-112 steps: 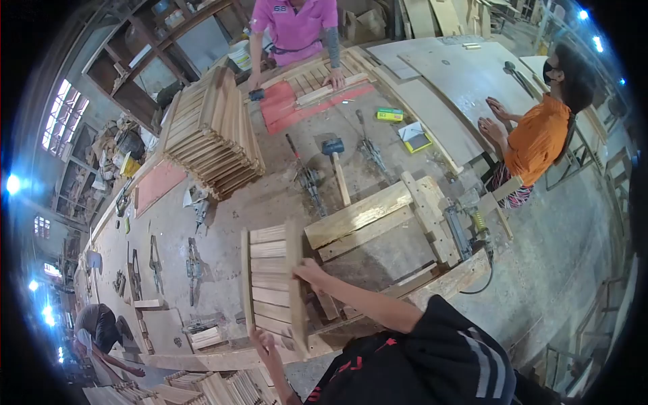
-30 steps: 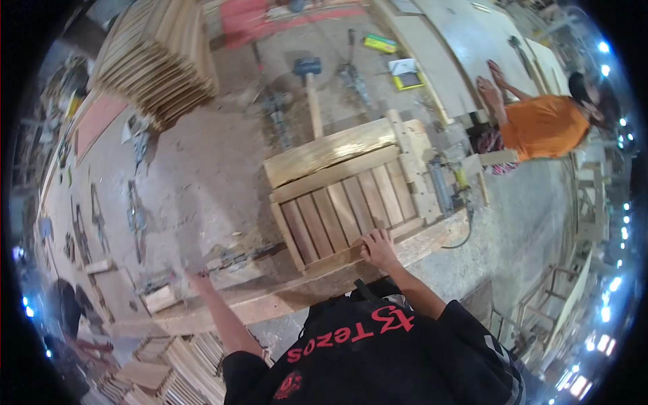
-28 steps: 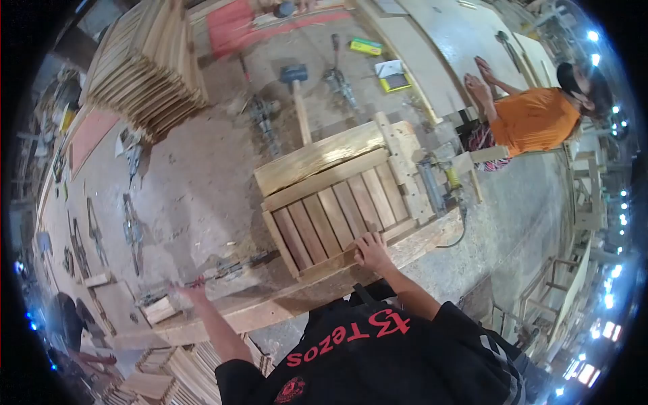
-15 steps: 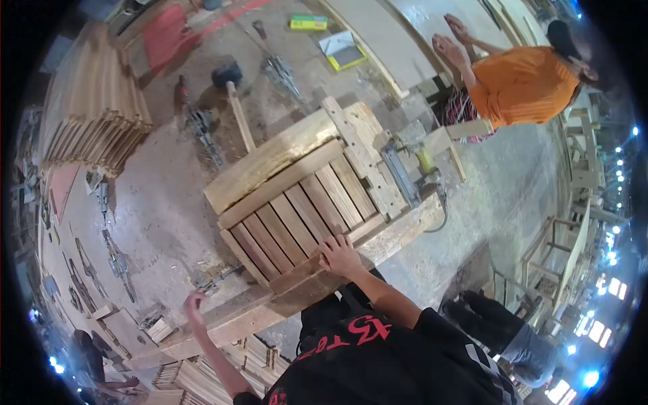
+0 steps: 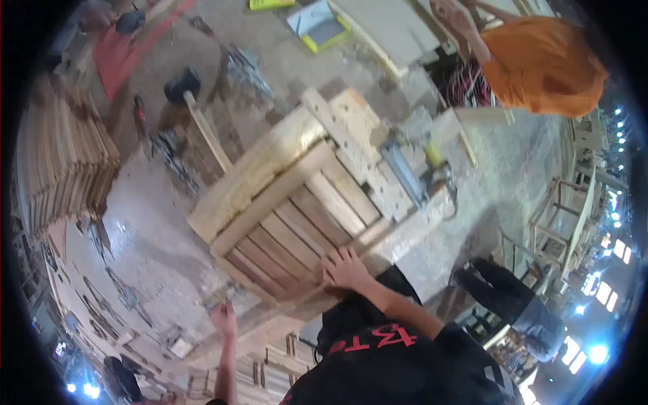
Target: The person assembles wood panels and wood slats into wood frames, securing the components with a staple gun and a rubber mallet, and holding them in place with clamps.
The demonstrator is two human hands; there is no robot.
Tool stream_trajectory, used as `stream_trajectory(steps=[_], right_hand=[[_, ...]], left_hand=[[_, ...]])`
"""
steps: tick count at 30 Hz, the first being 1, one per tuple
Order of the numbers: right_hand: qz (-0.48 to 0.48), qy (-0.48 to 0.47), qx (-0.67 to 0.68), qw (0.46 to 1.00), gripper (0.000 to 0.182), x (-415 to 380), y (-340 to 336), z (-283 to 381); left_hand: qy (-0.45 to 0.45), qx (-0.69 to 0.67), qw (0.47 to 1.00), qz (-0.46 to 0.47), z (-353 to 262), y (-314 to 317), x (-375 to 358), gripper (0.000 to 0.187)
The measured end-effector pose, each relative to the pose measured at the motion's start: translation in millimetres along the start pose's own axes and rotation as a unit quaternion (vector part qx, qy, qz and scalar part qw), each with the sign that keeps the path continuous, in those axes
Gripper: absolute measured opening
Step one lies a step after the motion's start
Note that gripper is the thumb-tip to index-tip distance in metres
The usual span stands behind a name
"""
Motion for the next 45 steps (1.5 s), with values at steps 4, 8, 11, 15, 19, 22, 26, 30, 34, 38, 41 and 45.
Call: stream_trajectory(steps=[4, 8, 11, 15, 19, 22, 26, 30, 34, 38, 41, 45], right_hand=[[0.020, 0.022, 0.064, 0.997, 0.023, 12.9, -7.6, -5.2], [-0.009, 0.041, 0.270, 0.962, 0.013, 153.4, -47.2, -36.9], [-0.242, 0.012, 0.274, 0.931, 0.022, 319.2, -137.3, -74.7], [-0.401, 0.023, 0.217, 0.890, 0.031, 515.5, -212.3, -104.4], [-0.107, 0.068, 0.496, 0.859, 0.036, 561.4, -163.0, -97.1], [-0.129, 0.017, 0.511, 0.850, 0.043, 469.0, -115.2, -116.4], [0.029, 0.109, 0.550, 0.828, 0.043, 486.0, -125.3, -99.9], [0.070, 0.111, 0.489, 0.862, 0.043, 487.0, -132.7, -97.5], [-0.039, 0.119, 0.470, 0.874, 0.039, 474.2, -126.7, -104.6], [-0.174, 0.078, 0.470, 0.862, 0.032, 459.2, -121.8, -108.6], [-0.250, -0.017, 0.430, 0.868, 0.034, 439.2, -99.3, -115.9], [-0.290, -0.080, 0.416, 0.858, 0.041, 416.4, -66.1, -119.1]], left_hand=[[-0.090, -0.101, 0.991, 0.006, 22.2, 1.7, 0.1, 0.035], [-0.007, -0.063, 0.997, -0.032, -47.2, -37.1, 105.9, 0.025], [0.114, -0.109, 0.972, -0.172, -143.1, -103.5, 269.7, 0.017], [0.048, -0.093, 0.972, -0.210, -178.5, -124.6, 476.8, 0.049], [-0.029, -0.210, 0.969, -0.124, -210.6, -92.9, 592.6, 0.042], [-0.082, -0.262, 0.946, -0.170, -220.4, -93.9, 596.4, 0.031], [0.012, -0.690, 0.720, 0.081, -244.2, -137.7, 534.1, 0.041], [0.135, -0.515, 0.832, 0.157, -256.4, -127.5, 388.3, 0.056], [0.044, -0.519, 0.822, -0.233, -231.8, -99.6, 336.5, 0.032], [0.109, -0.564, 0.689, -0.443, -156.5, -50.9, 309.5, 0.034], [0.231, -0.618, 0.671, -0.338, -185.7, -66.4, 301.9, 0.031], [0.375, -0.595, 0.673, -0.228, -207.1, -76.2, 301.1, 0.027]])
Point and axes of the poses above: each hand's wrist, its own x-axis towards the middle knuckle, its own y-axis out of the palm, z = x × y, the point moved 8 cm from there along x, towards the middle knuckle, and after that the axes turned 10 degrees about -x, right-handed, at the moved point
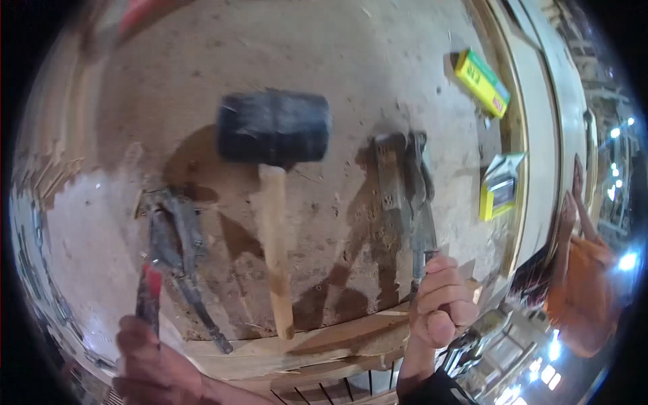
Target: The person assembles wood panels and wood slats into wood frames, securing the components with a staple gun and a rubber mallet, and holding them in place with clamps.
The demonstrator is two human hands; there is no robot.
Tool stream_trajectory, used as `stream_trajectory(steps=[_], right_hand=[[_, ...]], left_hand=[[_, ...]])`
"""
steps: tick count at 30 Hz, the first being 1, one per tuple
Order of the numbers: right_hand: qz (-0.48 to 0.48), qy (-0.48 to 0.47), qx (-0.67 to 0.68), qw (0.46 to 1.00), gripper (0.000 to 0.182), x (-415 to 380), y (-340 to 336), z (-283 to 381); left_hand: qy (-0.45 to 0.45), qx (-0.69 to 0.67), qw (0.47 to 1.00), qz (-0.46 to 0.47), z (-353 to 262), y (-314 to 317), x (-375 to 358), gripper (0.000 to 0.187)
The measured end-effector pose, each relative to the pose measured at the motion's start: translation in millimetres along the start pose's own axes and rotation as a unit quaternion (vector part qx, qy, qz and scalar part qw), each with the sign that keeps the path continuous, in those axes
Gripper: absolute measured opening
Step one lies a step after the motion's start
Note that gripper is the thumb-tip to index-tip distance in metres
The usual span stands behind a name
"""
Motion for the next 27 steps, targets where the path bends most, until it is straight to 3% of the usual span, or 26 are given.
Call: stream_trajectory(steps=[3, 6, 8, 10, 11, 12, 14, 15, 17, 20, 22, 23, 26, 27], right_hand=[[-0.007, 0.000, 0.021, 1.000, 0.037, 3.2, -3.5, -1.3], [-0.045, 0.059, 0.017, 0.997, 0.033, 14.3, -5.8, -4.1], [-0.042, 0.095, 0.029, 0.994, 0.032, 31.6, -6.0, 0.8], [-0.029, 0.190, 0.026, 0.981, 0.034, 39.1, -11.5, 5.2], [-0.028, 0.256, 0.029, 0.966, 0.034, 43.9, -11.8, 6.9], [-0.025, 0.321, 0.030, 0.946, 0.034, 51.5, -9.4, 9.1], [-0.016, 0.323, -0.019, 0.946, 0.032, 103.3, -2.2, 24.2], [-0.003, 0.330, 0.012, 0.944, 0.032, 130.2, 4.8, 23.5], [0.019, 0.327, 0.047, 0.944, 0.027, 178.2, 23.6, 14.4], [0.023, 0.246, -0.033, 0.968, 0.022, 218.2, 51.3, -3.3], [0.028, 0.235, -0.060, 0.970, 0.024, 224.4, 53.5, -9.8], [0.030, 0.231, -0.069, 0.970, 0.025, 223.9, 55.0, -12.8], [0.050, 0.240, -0.089, 0.965, 0.025, 222.4, 53.7, 1.1], [0.044, 0.232, -0.080, 0.968, 0.025, 221.8, 53.1, 1.7]], left_hand=[[-0.016, 0.070, 0.997, -0.026, 2.4, -6.1, -20.2, 0.034], [0.012, 0.135, 0.986, -0.095, 16.6, -18.2, -49.7, 0.037], [0.074, 0.420, 0.902, -0.068, 0.6, -0.1, -41.8, 0.023], [-0.081, 0.578, 0.812, -0.012, -2.3, 31.8, -8.9, 0.010], [-0.243, 0.472, 0.847, -0.029, 3.4, 56.4, 1.1, 0.007], [-0.215, 0.429, 0.876, 0.044, -2.1, 89.8, 4.0, 0.006], [-0.195, 0.314, 0.914, 0.167, 2.1, 158.0, -1.2, 0.012], [-0.311, 0.288, 0.891, 0.163, 25.8, 180.9, -19.0, 0.018], [-0.432, 0.345, 0.810, 0.195, 89.8, 212.1, -64.6, 0.031], [-0.471, 0.395, 0.768, 0.177, 148.8, 226.5, -100.4, 0.041], [-0.504, 0.429, 0.737, 0.136, 155.4, 226.7, -108.8, 0.045], [-0.478, 0.457, 0.738, 0.136, 149.2, 223.6, -109.3, 0.046], [-0.606, 0.405, 0.670, 0.141, 136.4, 196.2, -118.5, 0.046], [-0.558, 0.400, 0.715, 0.128, 127.0, 186.4, -111.4, 0.041]])
Point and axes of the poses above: each hand's wrist, its own x-axis towards the middle knuckle, its own y-axis out of the palm, z = x × y, the point moved 8 cm from there along x, towards the middle knuckle, and after that the axes turned 10 degrees about -x, right-handed, at the moved point
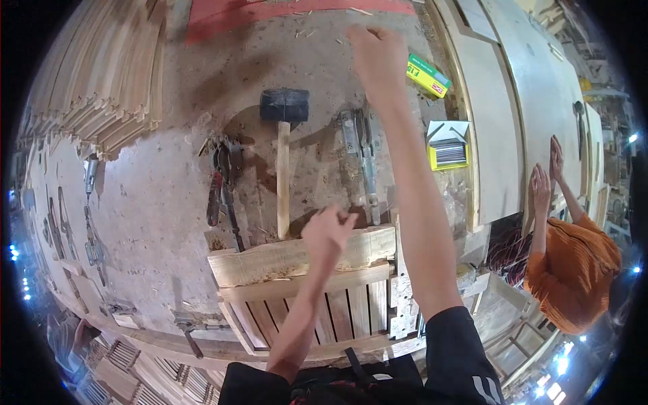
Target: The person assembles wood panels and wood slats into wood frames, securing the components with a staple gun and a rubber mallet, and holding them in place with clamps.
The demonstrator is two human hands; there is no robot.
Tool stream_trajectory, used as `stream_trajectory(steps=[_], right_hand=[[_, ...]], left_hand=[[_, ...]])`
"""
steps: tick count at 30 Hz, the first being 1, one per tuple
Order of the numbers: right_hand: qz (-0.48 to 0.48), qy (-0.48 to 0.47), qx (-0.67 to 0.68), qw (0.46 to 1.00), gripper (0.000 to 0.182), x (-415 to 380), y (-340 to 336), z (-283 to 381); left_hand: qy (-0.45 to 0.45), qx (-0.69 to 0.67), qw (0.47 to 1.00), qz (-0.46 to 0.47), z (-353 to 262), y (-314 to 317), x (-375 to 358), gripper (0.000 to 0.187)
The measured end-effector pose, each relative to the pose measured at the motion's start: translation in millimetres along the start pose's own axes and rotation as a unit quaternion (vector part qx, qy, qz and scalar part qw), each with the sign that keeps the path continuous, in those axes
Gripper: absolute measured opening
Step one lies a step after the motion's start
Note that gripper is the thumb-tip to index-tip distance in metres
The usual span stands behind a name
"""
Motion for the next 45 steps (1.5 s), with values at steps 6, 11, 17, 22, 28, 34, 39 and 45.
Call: stream_trajectory(steps=[6, 11, 17, 22, 28, 34, 39, 45], right_hand=[[0.103, 0.010, 0.037, 0.994, 0.032, -62.7, -15.0, -2.1], [-0.017, -0.091, 0.104, 0.990, 0.022, -135.1, -40.1, -33.4], [-0.079, -0.173, 0.066, 0.980, 0.020, -169.1, -46.5, -69.2], [-0.051, -0.232, 0.098, 0.966, 0.031, -203.3, -31.5, -117.6], [-0.052, -0.248, 0.099, 0.962, 0.032, -200.4, -33.6, -121.1], [-0.069, -0.212, 0.021, 0.975, 0.030, -188.0, -29.7, -94.2], [-0.055, -0.217, -0.024, 0.974, 0.030, -192.2, -31.0, -74.6], [-0.100, -0.280, -0.121, 0.947, 0.013, -198.4, -33.5, -73.8]], left_hand=[[0.251, -0.136, 0.945, -0.159, 0.4, -115.0, -94.2, 0.011], [0.323, -0.087, 0.828, -0.450, 10.0, -231.0, -118.8, 0.029], [0.334, -0.181, 0.876, -0.297, 2.6, -208.3, -25.2, 0.032], [0.391, -0.093, 0.834, -0.377, 83.8, -223.0, -38.4, 0.034], [0.247, 0.217, 0.773, -0.543, 79.4, -212.2, -37.9, 0.034], [0.346, -0.436, 0.742, -0.373, 85.3, -206.8, 2.2, 0.018], [0.270, -0.273, 0.883, -0.269, 43.5, -220.8, -9.8, 0.015], [0.034, 0.139, 0.944, -0.296, 40.0, -235.1, -8.8, 0.045]])
Point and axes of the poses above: each hand's wrist, its own x-axis towards the middle knuckle, its own y-axis out of the palm, z = x × y, the point moved 8 cm from there along x, towards the middle knuckle, and after that the axes turned 10 degrees about -x, right-handed, at the moved point
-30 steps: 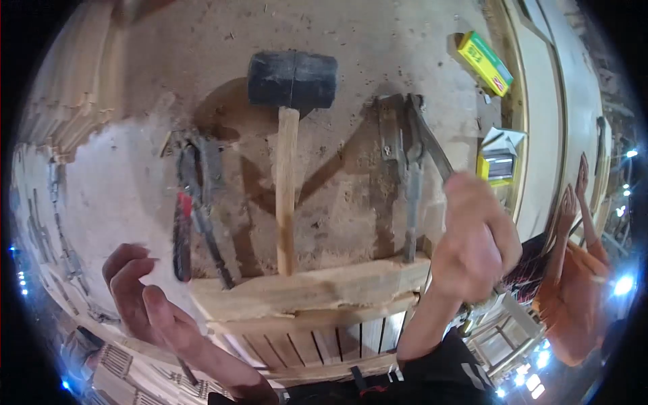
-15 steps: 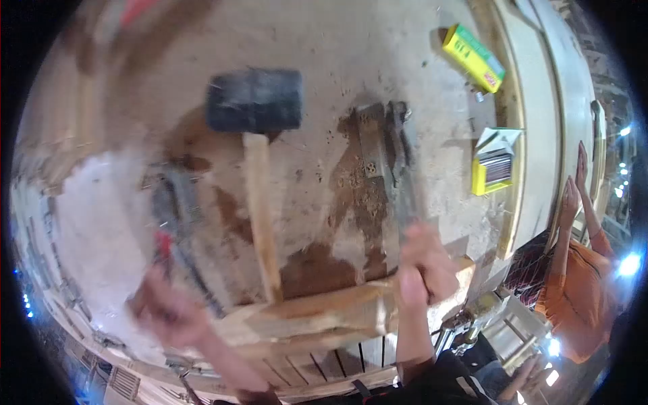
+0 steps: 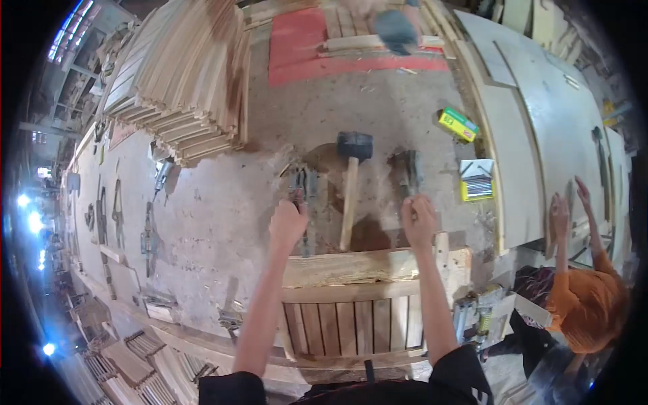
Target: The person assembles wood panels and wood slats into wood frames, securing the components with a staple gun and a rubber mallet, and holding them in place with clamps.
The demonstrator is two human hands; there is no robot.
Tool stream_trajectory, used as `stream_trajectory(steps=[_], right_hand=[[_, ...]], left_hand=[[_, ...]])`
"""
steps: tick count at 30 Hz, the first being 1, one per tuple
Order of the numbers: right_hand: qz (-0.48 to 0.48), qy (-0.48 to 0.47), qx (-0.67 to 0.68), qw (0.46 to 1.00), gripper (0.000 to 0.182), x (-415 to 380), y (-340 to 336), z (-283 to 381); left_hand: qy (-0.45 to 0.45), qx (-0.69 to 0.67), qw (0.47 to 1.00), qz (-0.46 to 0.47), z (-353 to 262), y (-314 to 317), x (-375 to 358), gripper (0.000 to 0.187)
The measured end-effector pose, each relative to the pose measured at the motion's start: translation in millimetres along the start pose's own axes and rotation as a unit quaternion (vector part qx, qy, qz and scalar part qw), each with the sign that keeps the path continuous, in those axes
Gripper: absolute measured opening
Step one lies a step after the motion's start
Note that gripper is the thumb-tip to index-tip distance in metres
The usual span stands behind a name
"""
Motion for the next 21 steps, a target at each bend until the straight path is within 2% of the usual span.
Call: stream_trajectory(steps=[2, 4, 8, 10, 12, 14, 15, 17, 18, 20, 21], right_hand=[[-0.019, 0.011, -0.080, 0.997, 0.008, -0.2, -5.8, 6.7], [-0.039, 0.085, -0.069, 0.993, 0.018, -2.0, -27.8, 16.1], [-0.026, 0.238, -0.111, 0.965, 0.031, -53.9, -133.8, 18.0], [-0.017, 0.244, -0.216, 0.945, 0.035, -92.7, -196.7, 18.5], [-0.018, 0.291, -0.306, 0.906, 0.041, -153.3, -255.0, -11.8], [0.047, 0.379, -0.408, 0.829, 0.051, -195.6, -292.8, -34.7], [0.094, 0.406, -0.414, 0.809, 0.053, -217.5, -305.0, -43.5], [0.186, 0.449, -0.419, 0.767, 0.058, -245.3, -317.1, -73.3], [0.210, 0.441, -0.387, 0.782, 0.059, -249.3, -321.7, -90.6], [0.289, 0.413, -0.323, 0.801, 0.061, -262.0, -324.3, -124.7], [0.273, 0.311, -0.338, 0.845, 0.061, -258.4, -323.8, -127.5]], left_hand=[[-0.064, 0.015, 0.993, 0.101, 5.7, 23.2, 11.0, 0.055], [-0.112, 0.014, 0.990, 0.079, 21.1, 31.7, 20.1, 0.060], [-0.064, 0.028, 0.997, 0.019, 3.6, 26.8, 0.9, 0.052], [-0.059, 0.028, 0.998, -0.013, 5.3, 18.3, 3.4, 0.050], [-0.055, 0.015, 0.998, -0.036, 13.9, 25.5, 7.0, 0.047], [-0.026, -0.005, 0.999, -0.029, 23.7, 37.2, 19.1, 0.048], [-0.015, -0.011, 0.999, -0.026, 24.6, 31.7, 18.6, 0.048], [-0.086, -0.137, 0.983, 0.090, 24.6, 10.3, -10.8, 0.048], [-0.128, -0.197, 0.960, 0.151, 36.2, 5.8, -37.4, 0.048], [-0.033, -0.207, 0.973, 0.100, 74.3, -25.2, -84.7, 0.045], [0.003, -0.206, 0.976, 0.076, 106.9, -41.0, -120.4, 0.043]])
Point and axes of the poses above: each hand's wrist, its own x-axis towards the middle knuckle, its own y-axis out of the palm, z = x × y, the point moved 8 cm from there along x, towards the middle knuckle, and after that the axes turned 10 degrees about -x, right-handed, at the moved point
